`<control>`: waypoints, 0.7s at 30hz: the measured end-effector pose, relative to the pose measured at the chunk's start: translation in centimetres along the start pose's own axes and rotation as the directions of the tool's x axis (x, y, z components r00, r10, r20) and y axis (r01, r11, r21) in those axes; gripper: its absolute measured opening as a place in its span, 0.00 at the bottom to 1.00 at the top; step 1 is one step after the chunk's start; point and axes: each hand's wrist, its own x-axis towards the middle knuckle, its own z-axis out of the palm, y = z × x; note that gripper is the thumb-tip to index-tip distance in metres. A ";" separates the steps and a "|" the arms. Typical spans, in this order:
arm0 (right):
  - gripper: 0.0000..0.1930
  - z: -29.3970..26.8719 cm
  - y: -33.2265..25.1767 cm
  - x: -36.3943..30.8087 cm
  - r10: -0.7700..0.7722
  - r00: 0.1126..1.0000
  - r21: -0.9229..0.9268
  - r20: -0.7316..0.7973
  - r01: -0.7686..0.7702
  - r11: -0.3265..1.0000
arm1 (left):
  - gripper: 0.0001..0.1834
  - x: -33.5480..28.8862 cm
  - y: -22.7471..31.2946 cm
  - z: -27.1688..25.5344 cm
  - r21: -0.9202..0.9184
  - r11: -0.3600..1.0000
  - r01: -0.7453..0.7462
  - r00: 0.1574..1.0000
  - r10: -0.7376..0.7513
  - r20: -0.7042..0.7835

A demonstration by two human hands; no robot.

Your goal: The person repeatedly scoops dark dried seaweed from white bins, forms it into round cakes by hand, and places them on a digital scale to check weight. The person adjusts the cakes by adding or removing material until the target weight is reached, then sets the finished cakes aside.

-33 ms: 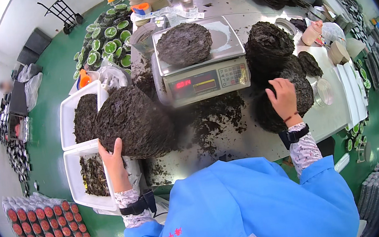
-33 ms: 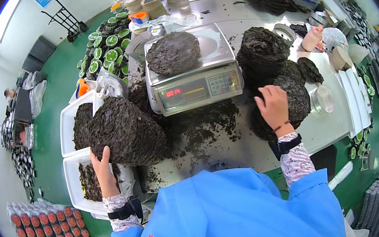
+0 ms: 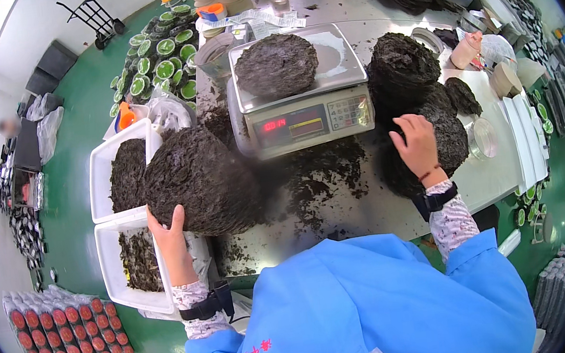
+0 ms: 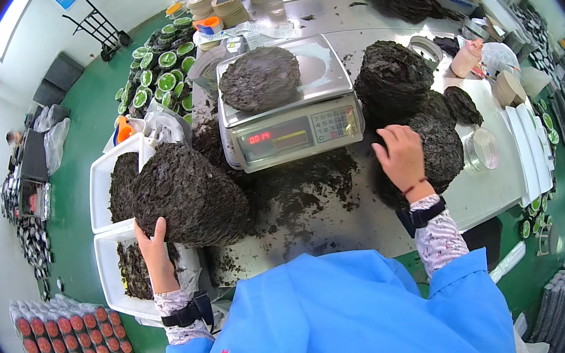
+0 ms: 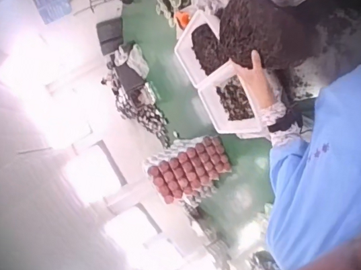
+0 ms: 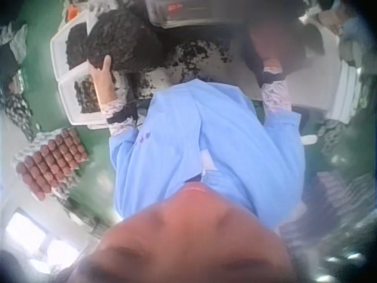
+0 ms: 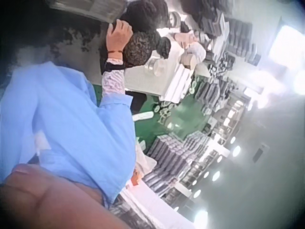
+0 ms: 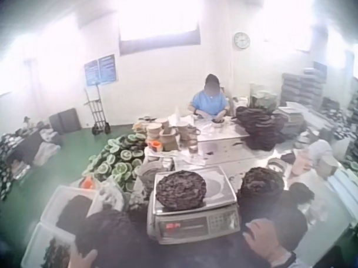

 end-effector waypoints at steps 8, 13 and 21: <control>0.24 5.5 -7.6 10.4 -0.229 0.973 0.251 -0.015 0.225 0.941 | 0.42 0.3 -0.7 -0.3 0.587 0.776 -0.231 0.949 0.313 -0.041; 0.27 9.1 -10.5 16.8 -0.307 0.947 0.311 -0.093 0.321 0.895 | 0.39 0.0 0.0 0.0 0.589 0.780 -0.210 0.955 0.292 -0.045; 0.38 13.4 -9.9 16.5 -0.416 0.905 0.179 0.092 0.396 0.901 | 0.43 -0.2 0.5 0.3 0.424 0.894 -0.148 0.965 0.225 -0.136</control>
